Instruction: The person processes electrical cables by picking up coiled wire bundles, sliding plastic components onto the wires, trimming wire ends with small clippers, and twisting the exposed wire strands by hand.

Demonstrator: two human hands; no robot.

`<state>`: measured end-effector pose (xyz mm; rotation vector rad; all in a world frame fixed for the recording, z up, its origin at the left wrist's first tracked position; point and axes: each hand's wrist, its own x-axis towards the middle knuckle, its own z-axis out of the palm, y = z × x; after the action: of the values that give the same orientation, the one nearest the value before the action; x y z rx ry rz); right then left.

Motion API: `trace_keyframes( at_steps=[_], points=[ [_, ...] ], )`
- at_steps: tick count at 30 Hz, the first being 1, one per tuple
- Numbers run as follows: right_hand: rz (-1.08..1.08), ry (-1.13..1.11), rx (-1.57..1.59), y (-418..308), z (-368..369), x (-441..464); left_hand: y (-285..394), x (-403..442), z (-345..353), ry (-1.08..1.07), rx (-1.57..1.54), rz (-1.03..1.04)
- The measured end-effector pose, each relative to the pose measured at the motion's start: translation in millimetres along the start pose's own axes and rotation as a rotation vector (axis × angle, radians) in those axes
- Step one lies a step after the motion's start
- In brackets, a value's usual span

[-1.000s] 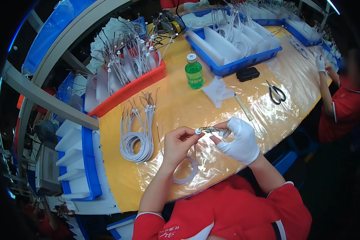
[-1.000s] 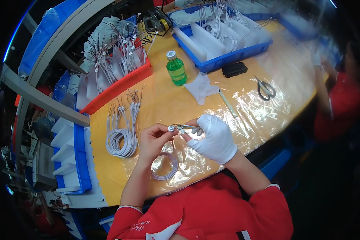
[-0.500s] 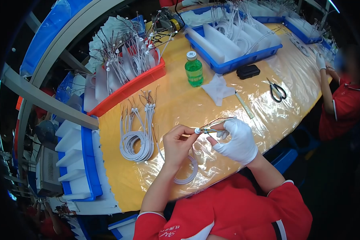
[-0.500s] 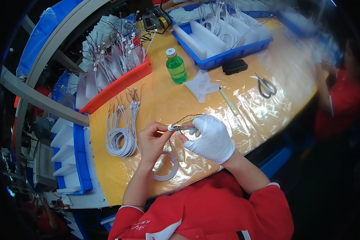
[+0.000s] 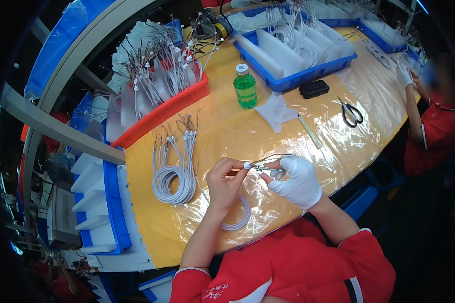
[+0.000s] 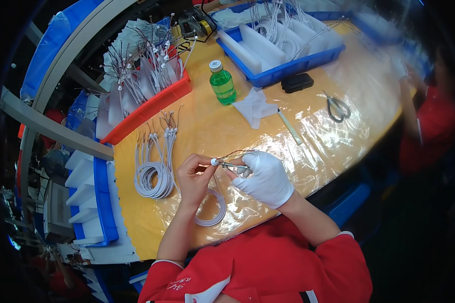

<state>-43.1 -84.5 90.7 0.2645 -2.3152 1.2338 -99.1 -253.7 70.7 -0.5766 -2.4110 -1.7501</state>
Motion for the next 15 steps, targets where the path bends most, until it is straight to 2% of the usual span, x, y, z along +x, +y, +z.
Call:
trace_keyframes(
  at_steps=[1, 3, 4, 6, 7, 8, 10, 11, 13, 15],
  points=[
    [-0.003, -0.002, 0.004, 3, 1, -1, -3, 0, 0, 0.001, -0.072, -0.076],
    [0.225, 0.026, 0.033, 12, 0, -3, -19, -2, 0, 0.009, -0.155, -0.075],
    [0.263, 0.034, 0.001, 20, 0, -3, -23, -4, -1, 0.010, -0.242, -0.075],
    [0.192, -0.041, -0.319, 49, -4, -4, -21, -7, -5, -0.010, -0.265, -0.074],
    [0.309, -0.216, -0.408, 52, -10, -1, -21, -9, -6, -0.039, -0.297, -0.070],
    [0.307, -0.221, -0.406, 57, -9, -5, -21, -11, -7, -0.033, -0.296, -0.073],
    [0.125, -0.051, -0.560, 65, -2, -13, -21, -13, -8, -0.051, -0.274, 0.035],
    [0.123, -0.054, -0.560, 65, 0, -15, -21, -13, -8, -0.048, -0.274, 0.034],
    [-0.093, -0.014, -0.384, 47, 13, -15, -19, -16, -9, -0.052, -0.261, 0.085],
    [0.051, -0.176, 0.002, 29, 33, -21, -16, -17, -9, -0.056, -0.277, 0.095]
  ],
)
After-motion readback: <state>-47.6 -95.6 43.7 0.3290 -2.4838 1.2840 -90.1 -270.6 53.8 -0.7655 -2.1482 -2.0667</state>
